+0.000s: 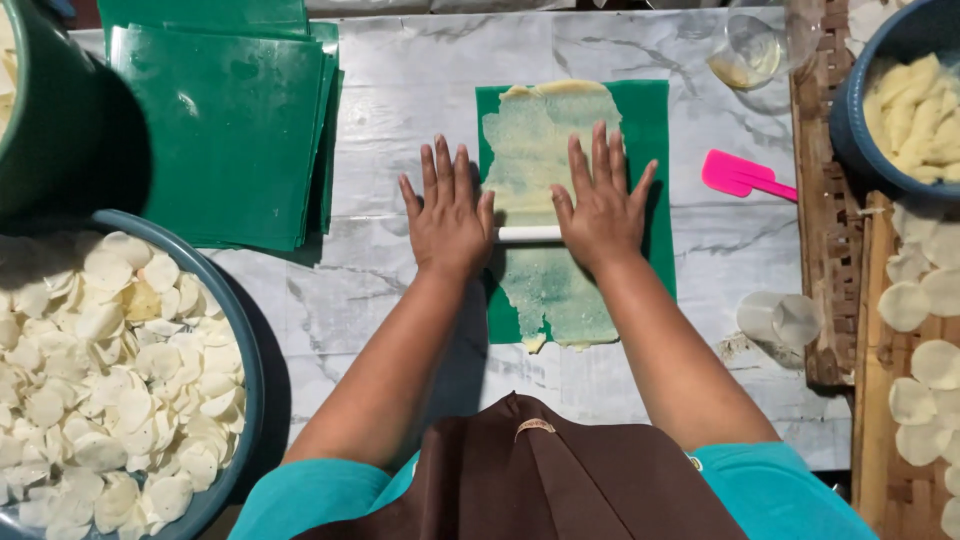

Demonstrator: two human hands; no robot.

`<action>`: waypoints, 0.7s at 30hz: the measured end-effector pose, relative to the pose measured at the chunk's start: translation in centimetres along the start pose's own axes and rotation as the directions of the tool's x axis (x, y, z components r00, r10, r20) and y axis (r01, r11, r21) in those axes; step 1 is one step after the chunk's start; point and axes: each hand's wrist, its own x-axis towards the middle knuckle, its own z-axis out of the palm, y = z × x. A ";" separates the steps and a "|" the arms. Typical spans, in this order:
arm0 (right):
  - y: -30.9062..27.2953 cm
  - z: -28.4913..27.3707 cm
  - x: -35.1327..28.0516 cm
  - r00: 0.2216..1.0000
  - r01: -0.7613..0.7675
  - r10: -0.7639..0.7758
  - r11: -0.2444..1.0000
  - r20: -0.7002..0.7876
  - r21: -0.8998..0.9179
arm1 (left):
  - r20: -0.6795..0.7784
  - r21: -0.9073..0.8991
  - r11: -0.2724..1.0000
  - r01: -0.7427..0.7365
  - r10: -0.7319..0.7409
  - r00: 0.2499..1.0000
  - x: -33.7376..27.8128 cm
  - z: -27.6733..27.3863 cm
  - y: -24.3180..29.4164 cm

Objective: Rolling out dough on a flat surface using a rolling pin to create thin sheets for food preparation.

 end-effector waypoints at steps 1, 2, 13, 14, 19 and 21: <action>0.0 0.7 -2.0 0.999 0.013 -0.014 1.000 -0.041 -0.022 | -0.067 0.026 0.999 -0.030 0.032 0.997 -2.2 0.7 -0.2; 0.0 1.1 -4.6 0.999 0.005 -0.006 1.000 -0.040 -0.026 | -0.064 0.023 0.999 -0.038 0.039 0.997 -4.7 0.9 -0.4; 1.8 -10.6 -15.5 0.939 -0.340 0.204 0.655 0.275 0.674 | -0.292 -0.392 0.868 -0.304 0.196 0.936 -13.2 -0.8 -2.3; 5.7 -10.6 -14.6 0.940 -0.338 0.204 0.657 0.273 0.674 | -0.295 -0.393 0.868 -0.305 0.195 0.935 -13.2 -0.9 -2.5; 32.0 -9.2 -7.6 0.722 0.052 -0.001 0.997 -0.692 0.052 | -0.293 -0.320 0.899 -0.299 0.205 0.934 -14.0 -0.2 -2.6; 40.5 -8.4 -3.9 0.735 -0.043 0.107 0.993 -0.669 0.112 | -0.284 -0.317 0.902 -0.292 0.204 0.937 -13.6 -1.1 -2.0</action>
